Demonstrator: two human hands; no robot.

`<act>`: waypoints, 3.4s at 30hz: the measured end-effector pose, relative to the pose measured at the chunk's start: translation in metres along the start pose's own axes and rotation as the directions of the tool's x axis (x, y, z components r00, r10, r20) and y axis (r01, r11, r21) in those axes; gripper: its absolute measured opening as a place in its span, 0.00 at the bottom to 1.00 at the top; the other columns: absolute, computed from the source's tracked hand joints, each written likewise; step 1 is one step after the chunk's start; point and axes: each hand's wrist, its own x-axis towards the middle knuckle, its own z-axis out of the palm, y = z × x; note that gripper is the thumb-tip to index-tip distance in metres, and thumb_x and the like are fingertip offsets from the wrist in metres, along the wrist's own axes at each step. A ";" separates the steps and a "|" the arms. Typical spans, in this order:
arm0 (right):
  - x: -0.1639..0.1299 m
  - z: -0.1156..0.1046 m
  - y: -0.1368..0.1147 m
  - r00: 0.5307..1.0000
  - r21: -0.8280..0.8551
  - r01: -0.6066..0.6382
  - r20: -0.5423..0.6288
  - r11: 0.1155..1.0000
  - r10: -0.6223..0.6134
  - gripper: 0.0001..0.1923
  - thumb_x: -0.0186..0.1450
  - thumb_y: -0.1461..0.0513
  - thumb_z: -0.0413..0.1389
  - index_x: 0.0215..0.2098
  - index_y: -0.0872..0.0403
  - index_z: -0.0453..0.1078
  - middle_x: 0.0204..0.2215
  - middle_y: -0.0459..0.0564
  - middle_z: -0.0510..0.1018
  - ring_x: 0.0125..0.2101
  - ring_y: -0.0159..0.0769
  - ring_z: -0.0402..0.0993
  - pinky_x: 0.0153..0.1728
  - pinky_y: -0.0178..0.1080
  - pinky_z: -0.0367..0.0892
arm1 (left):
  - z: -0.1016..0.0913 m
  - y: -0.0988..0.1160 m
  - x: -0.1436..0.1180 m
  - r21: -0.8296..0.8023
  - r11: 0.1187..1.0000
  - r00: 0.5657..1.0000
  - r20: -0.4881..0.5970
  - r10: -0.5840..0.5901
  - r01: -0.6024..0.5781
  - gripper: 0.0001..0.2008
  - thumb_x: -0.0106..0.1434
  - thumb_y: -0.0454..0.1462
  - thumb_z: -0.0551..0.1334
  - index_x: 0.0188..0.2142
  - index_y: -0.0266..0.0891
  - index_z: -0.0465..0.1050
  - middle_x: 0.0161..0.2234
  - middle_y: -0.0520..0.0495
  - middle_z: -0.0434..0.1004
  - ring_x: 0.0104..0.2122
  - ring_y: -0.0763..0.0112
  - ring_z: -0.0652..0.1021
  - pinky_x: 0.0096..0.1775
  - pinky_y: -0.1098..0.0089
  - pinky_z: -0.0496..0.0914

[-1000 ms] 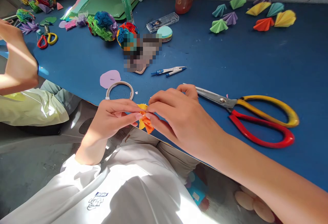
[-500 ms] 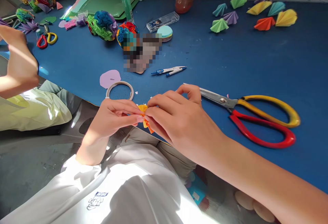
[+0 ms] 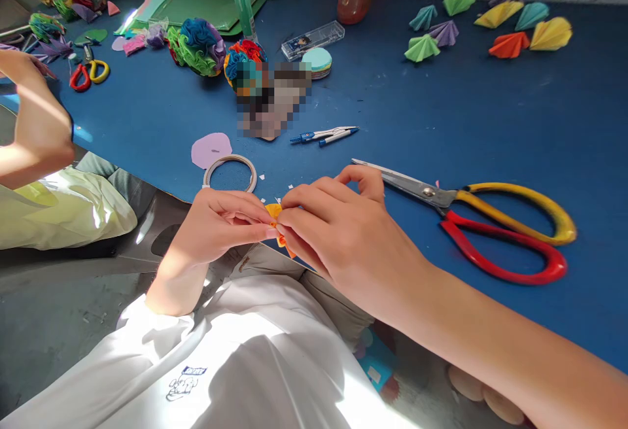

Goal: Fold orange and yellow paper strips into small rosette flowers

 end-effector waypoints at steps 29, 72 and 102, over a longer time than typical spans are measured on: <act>0.007 -0.009 0.010 0.967 0.388 -0.256 0.103 0.885 0.234 0.07 0.67 0.61 0.53 0.34 0.50 0.74 0.34 0.47 0.78 0.32 0.34 0.74 0.31 0.39 0.66 | 0.007 -0.005 -0.007 0.175 0.918 0.914 -0.139 0.381 -0.356 0.09 0.51 0.30 0.72 0.33 0.42 0.81 0.29 0.51 0.82 0.28 0.75 0.79 0.28 0.76 0.75; 0.009 -0.014 0.005 0.969 0.422 -0.248 0.117 0.872 0.219 0.08 0.67 0.57 0.55 0.38 0.51 0.73 0.37 0.50 0.78 0.34 0.35 0.76 0.32 0.36 0.71 | 0.012 -0.018 -0.006 0.299 0.752 0.746 -0.160 0.646 -0.588 0.07 0.58 0.29 0.67 0.37 0.40 0.78 0.32 0.49 0.83 0.31 0.73 0.82 0.26 0.79 0.77; 0.009 -0.013 0.008 0.867 0.419 -0.487 0.339 0.767 0.365 0.12 0.66 0.60 0.51 0.28 0.50 0.72 0.29 0.45 0.79 0.28 0.33 0.73 0.28 0.36 0.65 | 0.018 -0.010 -0.010 0.294 0.885 0.907 -0.114 0.406 -0.360 0.08 0.54 0.30 0.69 0.34 0.39 0.77 0.31 0.53 0.82 0.27 0.79 0.80 0.29 0.82 0.76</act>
